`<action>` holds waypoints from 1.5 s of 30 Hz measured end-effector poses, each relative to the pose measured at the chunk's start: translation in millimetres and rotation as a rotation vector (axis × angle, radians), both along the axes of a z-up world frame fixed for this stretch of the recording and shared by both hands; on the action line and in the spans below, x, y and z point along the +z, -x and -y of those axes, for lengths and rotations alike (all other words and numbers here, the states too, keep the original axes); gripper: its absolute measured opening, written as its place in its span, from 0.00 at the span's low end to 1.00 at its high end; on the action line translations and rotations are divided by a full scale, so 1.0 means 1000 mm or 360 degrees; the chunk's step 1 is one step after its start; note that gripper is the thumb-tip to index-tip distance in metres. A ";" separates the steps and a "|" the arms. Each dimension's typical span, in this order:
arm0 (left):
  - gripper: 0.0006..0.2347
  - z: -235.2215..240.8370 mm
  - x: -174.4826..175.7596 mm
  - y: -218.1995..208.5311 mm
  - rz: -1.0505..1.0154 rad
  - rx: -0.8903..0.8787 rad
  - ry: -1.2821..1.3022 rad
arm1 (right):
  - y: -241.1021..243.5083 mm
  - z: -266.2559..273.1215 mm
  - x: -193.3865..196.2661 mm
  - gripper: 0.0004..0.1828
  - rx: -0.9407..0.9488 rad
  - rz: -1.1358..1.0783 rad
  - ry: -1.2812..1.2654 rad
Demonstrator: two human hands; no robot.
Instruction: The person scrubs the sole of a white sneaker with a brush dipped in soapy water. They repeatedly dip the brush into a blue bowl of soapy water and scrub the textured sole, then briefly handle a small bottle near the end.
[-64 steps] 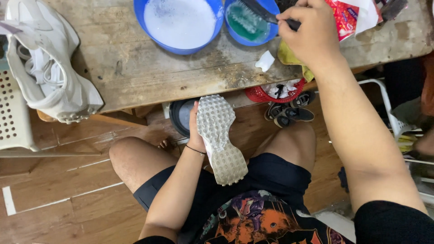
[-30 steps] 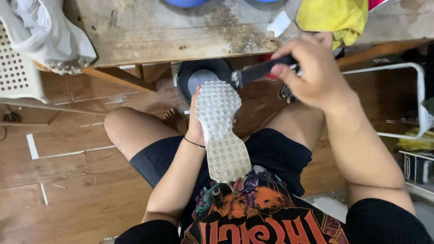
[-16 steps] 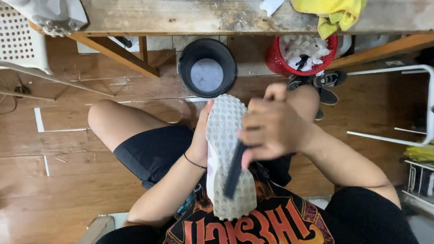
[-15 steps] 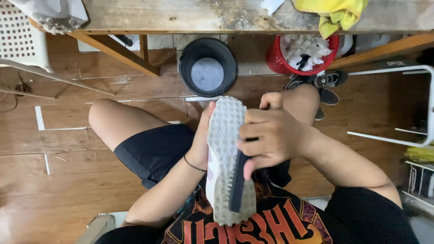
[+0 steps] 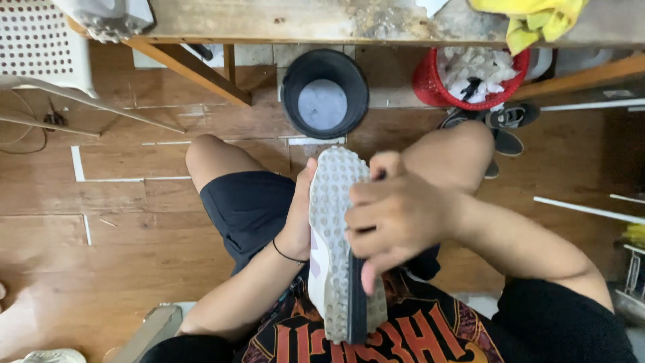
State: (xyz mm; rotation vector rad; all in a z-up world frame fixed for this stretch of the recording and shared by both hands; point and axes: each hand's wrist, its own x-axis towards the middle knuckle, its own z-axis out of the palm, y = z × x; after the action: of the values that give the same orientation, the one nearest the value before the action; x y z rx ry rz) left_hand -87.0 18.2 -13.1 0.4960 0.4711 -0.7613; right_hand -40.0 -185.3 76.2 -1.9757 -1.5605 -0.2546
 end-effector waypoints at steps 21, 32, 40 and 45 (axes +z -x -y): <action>0.40 -0.009 0.035 -0.017 -0.0163 -0.0054 -0.0041 | -0.008 0.007 0.015 0.35 -0.0193 0.0249 0.0036; 0.40 -0.007 0.035 -0.016 0.0155 -0.0147 -0.0044 | -0.036 0.052 0.017 0.36 -0.0274 0.0208 0.0234; 0.37 -0.010 0.032 -0.014 0.0660 -0.0051 -0.0247 | -0.021 0.057 0.019 0.37 -0.0591 0.0297 0.0336; 0.36 -0.017 0.040 -0.014 0.0614 -0.0041 -0.0350 | 0.028 0.038 0.024 0.39 -0.0535 0.0289 0.0248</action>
State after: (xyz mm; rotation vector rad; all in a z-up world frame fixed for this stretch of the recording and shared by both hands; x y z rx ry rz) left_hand -73.3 35.2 27.0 0.8370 0.1883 -0.6218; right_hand -68.2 -223.0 99.9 -2.3943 -1.3823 -0.4714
